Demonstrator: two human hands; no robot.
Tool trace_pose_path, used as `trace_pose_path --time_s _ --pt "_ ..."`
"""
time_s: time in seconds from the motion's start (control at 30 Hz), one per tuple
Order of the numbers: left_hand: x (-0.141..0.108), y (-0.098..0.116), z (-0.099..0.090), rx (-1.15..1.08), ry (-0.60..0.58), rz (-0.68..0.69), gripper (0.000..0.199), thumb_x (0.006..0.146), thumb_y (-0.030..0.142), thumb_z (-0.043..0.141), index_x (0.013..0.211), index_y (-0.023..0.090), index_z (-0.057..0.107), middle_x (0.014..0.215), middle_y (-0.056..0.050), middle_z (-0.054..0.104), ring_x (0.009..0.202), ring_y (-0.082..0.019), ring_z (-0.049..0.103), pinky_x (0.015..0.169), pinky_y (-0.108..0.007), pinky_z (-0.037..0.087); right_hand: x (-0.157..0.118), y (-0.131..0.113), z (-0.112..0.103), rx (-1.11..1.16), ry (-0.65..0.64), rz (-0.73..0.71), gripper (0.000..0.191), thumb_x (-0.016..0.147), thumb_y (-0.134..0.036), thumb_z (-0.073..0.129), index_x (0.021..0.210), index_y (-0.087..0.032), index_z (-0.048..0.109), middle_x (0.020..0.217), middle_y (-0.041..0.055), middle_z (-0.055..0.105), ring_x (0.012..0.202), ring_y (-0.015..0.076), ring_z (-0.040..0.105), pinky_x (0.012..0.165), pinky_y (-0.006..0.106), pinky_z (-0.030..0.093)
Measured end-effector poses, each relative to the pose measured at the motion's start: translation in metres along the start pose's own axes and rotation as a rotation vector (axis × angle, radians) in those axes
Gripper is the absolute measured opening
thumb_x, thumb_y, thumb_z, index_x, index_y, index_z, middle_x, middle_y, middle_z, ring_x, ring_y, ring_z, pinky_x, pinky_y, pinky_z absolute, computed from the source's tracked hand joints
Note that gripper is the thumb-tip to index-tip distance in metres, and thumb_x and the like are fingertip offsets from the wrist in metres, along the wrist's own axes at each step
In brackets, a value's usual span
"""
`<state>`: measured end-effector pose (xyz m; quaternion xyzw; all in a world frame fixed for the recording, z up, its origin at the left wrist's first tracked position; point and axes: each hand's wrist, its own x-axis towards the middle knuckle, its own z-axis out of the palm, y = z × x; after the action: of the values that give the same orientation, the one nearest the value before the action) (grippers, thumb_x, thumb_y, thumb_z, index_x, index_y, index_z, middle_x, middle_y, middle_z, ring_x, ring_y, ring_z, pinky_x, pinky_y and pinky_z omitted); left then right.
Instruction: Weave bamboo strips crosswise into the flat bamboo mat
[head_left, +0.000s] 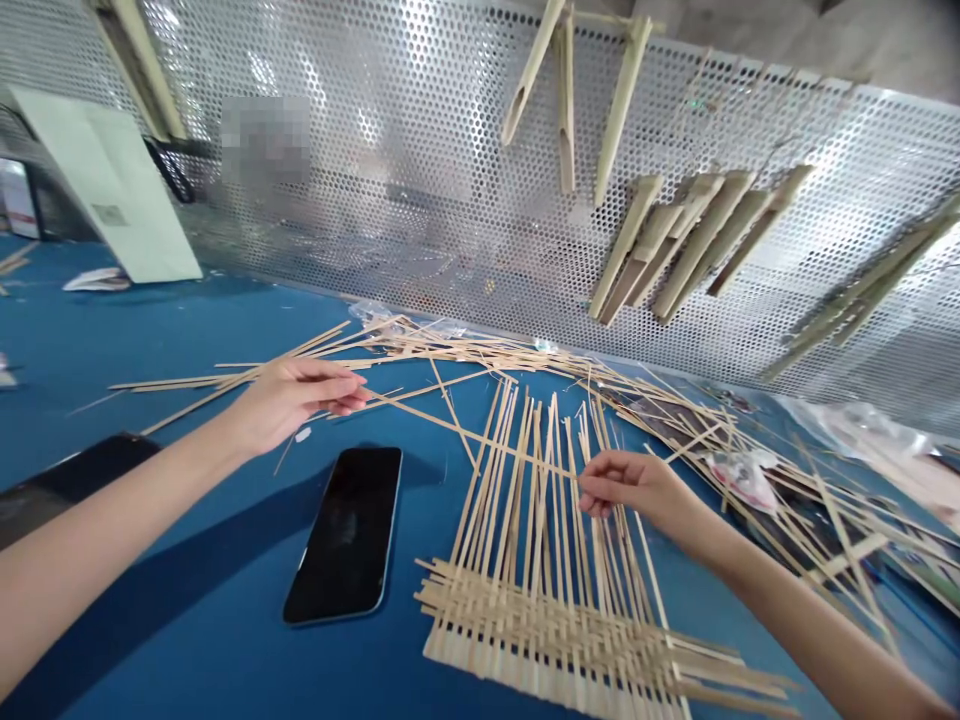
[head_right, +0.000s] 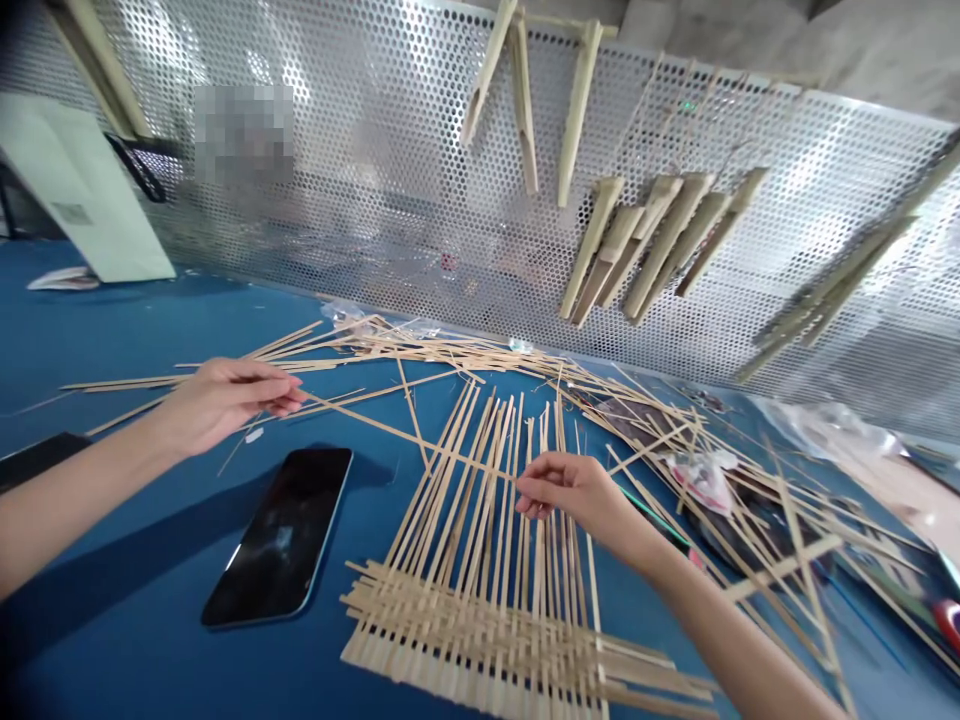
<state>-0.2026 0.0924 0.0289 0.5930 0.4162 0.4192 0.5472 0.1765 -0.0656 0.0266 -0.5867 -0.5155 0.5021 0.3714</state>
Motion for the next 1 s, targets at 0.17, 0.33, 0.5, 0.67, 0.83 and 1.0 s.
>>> trace_pose_path --time_s 0.17,0.33,0.5,0.67,0.83,1.0 --pt "-0.011 0.012 0.005 0.003 -0.019 0.072 0.009 0.072 0.018 0.076 0.077 0.013 0.07 0.064 0.001 0.07 0.062 -0.012 0.065 0.064 -0.026 0.055 -0.007 0.001 -0.008 0.164 0.06 0.02 0.03 0.068 -0.041 0.085 0.084 -0.019 0.074 0.081 0.0055 0.074 0.072 0.0129 0.068 0.067 0.021 0.055" --pt "-0.028 0.031 0.012 0.056 -0.088 0.151 0.007 0.063 0.013 0.076 0.066 0.018 0.073 0.068 0.001 0.073 0.065 -0.015 0.068 0.06 -0.026 0.054 -0.009 0.001 -0.014 0.306 0.183 0.003 0.026 0.062 -0.037 0.09 0.079 -0.023 0.076 0.083 0.0033 0.075 0.075 0.0115 0.069 0.069 0.015 0.055" --pt "-0.033 0.037 0.011 0.056 -0.15 0.186 0.006 0.065 0.017 0.075 0.071 0.02 0.075 0.072 -0.001 0.075 0.065 -0.017 0.069 0.059 -0.029 0.057 -0.011 0.001 -0.016 0.272 0.264 -0.011 0.023 0.063 -0.031 0.09 0.082 -0.024 0.078 0.086 0.0036 0.076 0.078 0.013 0.07 0.073 0.014 0.054" --pt "-0.032 0.035 0.007 0.044 -0.147 0.173 0.012 0.067 0.016 0.074 0.08 0.018 0.075 0.07 -0.001 0.075 0.064 -0.017 0.071 0.058 -0.027 0.06 -0.011 0.001 -0.019 0.236 0.266 0.016 0.027 0.062 -0.032 0.091 0.084 -0.023 0.079 0.086 0.0057 0.076 0.078 0.0146 0.071 0.074 0.013 0.055" --pt "-0.031 0.035 0.006 0.037 -0.177 0.158 0.019 0.066 0.017 0.076 0.085 0.017 0.075 0.07 -0.002 0.075 0.065 -0.017 0.072 0.059 -0.026 0.061 -0.01 0.006 -0.025 0.262 0.267 0.063 0.032 0.055 -0.031 0.094 0.082 -0.023 0.079 0.087 0.0066 0.076 0.08 0.0164 0.072 0.073 0.013 0.056" --pt "-0.029 0.033 0.006 0.056 -0.187 0.143 0.019 0.064 0.017 0.077 0.082 0.019 0.076 0.07 -0.002 0.075 0.065 -0.017 0.072 0.06 -0.025 0.061 -0.011 0.005 -0.024 0.295 0.257 0.029 0.028 0.056 -0.03 0.093 0.079 -0.023 0.078 0.084 0.0057 0.076 0.079 0.0154 0.072 0.074 0.013 0.056"
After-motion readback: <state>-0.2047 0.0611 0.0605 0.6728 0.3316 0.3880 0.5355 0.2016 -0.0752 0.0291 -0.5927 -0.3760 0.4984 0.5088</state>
